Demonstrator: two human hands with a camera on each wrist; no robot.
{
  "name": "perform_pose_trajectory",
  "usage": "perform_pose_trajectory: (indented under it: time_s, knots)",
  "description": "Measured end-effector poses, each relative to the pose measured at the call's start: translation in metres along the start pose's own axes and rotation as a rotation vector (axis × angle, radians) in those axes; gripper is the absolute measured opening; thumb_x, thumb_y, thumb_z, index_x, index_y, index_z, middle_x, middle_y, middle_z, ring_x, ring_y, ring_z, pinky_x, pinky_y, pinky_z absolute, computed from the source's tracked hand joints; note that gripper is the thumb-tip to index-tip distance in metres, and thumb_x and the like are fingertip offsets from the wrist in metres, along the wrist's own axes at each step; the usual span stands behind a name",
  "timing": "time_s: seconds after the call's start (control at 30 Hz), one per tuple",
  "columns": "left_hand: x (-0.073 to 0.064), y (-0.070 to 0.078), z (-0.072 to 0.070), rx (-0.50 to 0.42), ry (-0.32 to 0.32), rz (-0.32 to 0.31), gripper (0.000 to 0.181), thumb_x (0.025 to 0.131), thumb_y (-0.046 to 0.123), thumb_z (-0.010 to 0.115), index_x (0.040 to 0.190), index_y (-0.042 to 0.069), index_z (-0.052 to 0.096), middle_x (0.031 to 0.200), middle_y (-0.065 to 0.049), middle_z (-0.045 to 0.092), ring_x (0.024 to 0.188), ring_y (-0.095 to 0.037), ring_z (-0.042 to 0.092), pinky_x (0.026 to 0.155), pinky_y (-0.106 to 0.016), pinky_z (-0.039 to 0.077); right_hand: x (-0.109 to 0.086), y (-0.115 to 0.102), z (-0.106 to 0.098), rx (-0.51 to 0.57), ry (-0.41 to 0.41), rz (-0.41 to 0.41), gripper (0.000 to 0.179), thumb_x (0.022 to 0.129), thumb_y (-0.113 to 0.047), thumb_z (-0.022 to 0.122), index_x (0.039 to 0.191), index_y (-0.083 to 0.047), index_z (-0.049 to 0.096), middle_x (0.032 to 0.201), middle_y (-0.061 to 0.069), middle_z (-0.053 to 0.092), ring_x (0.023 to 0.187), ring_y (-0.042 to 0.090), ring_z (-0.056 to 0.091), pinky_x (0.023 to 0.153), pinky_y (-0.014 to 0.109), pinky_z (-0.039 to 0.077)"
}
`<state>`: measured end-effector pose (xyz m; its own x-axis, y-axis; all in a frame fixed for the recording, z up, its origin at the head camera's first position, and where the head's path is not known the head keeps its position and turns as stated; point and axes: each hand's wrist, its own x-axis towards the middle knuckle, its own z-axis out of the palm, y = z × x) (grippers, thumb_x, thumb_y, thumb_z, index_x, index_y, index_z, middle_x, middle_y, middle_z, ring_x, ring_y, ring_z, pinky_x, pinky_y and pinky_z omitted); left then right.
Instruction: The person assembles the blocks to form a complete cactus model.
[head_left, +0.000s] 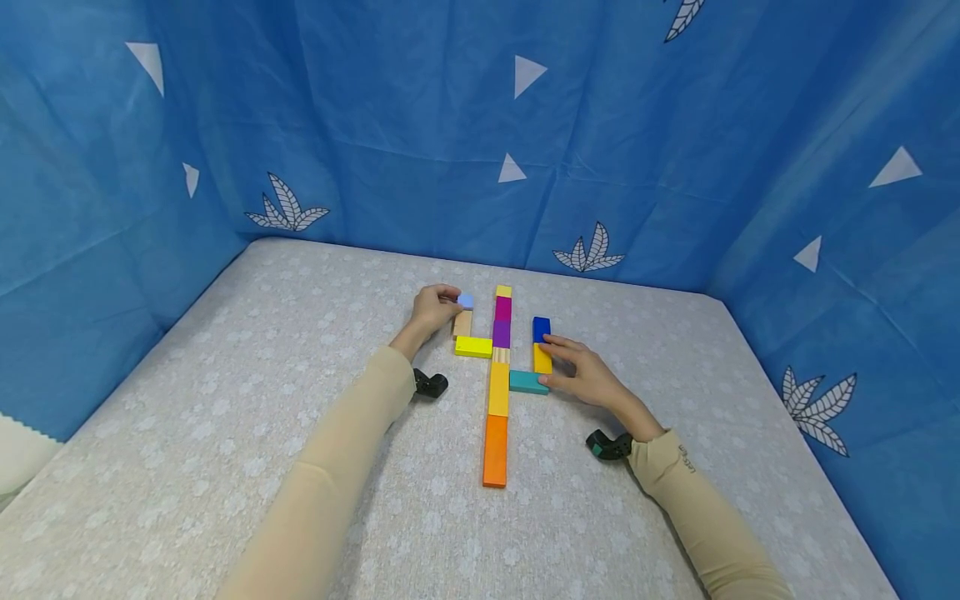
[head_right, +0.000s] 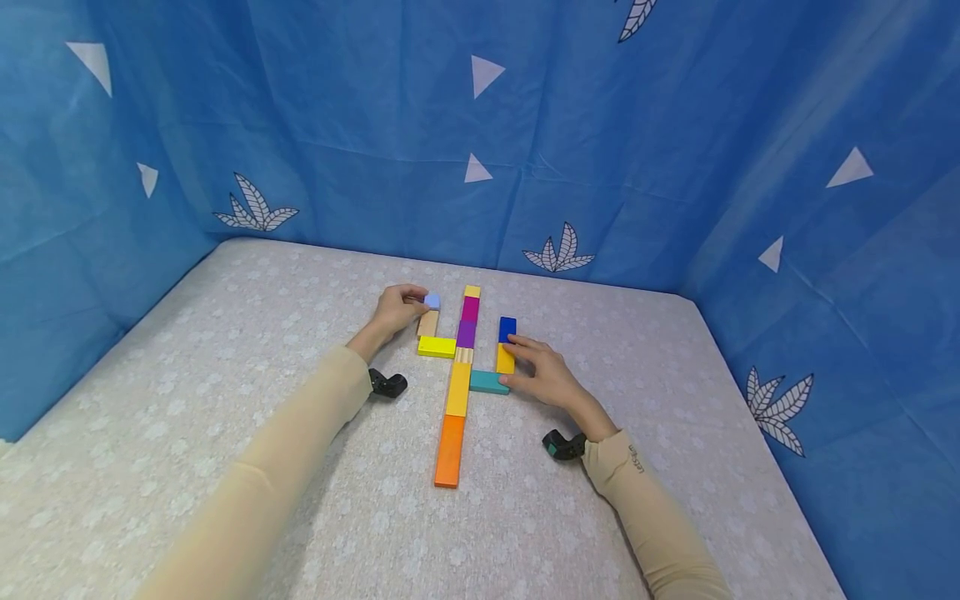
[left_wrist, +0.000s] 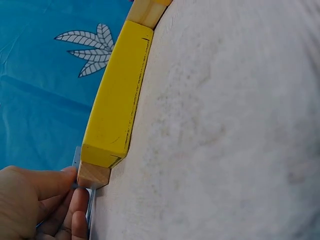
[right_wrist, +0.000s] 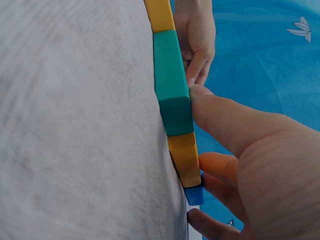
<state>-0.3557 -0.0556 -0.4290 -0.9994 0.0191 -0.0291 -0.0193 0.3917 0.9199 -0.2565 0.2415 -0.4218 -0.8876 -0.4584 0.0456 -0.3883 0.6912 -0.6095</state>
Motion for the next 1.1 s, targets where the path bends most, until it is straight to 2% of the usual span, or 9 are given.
perform_pose_trajectory:
  time_s: [0.53, 1.1]
  knots:
    - [-0.0013, 0.0009, 0.0027, 0.055, -0.020, 0.009, 0.029, 0.094, 0.006, 0.061, 0.122, 0.001, 0.064, 0.122, -0.016, 0.064, 0.110, -0.030, 0.060, 0.097, -0.038, 0.051, -0.0006, 0.0015, 0.0016, -0.005, 0.005, -0.006, 0.063, 0.089, -0.030, 0.073, 0.142, -0.005, 0.050, 0.154, 0.016, 0.039, 0.142, 0.040, 0.032, 0.114, 0.061, 0.028]
    - [-0.0024, 0.0026, 0.0029, 0.102, -0.004, 0.012, 0.029, 0.097, 0.004, 0.054, 0.124, 0.001, 0.064, 0.125, -0.016, 0.063, 0.115, -0.030, 0.058, 0.099, -0.039, 0.050, -0.0003, 0.0027, 0.0029, -0.001, 0.005, -0.009, 0.063, 0.089, -0.030, 0.072, 0.143, -0.006, 0.050, 0.155, 0.015, 0.038, 0.143, 0.040, 0.031, 0.114, 0.061, 0.027]
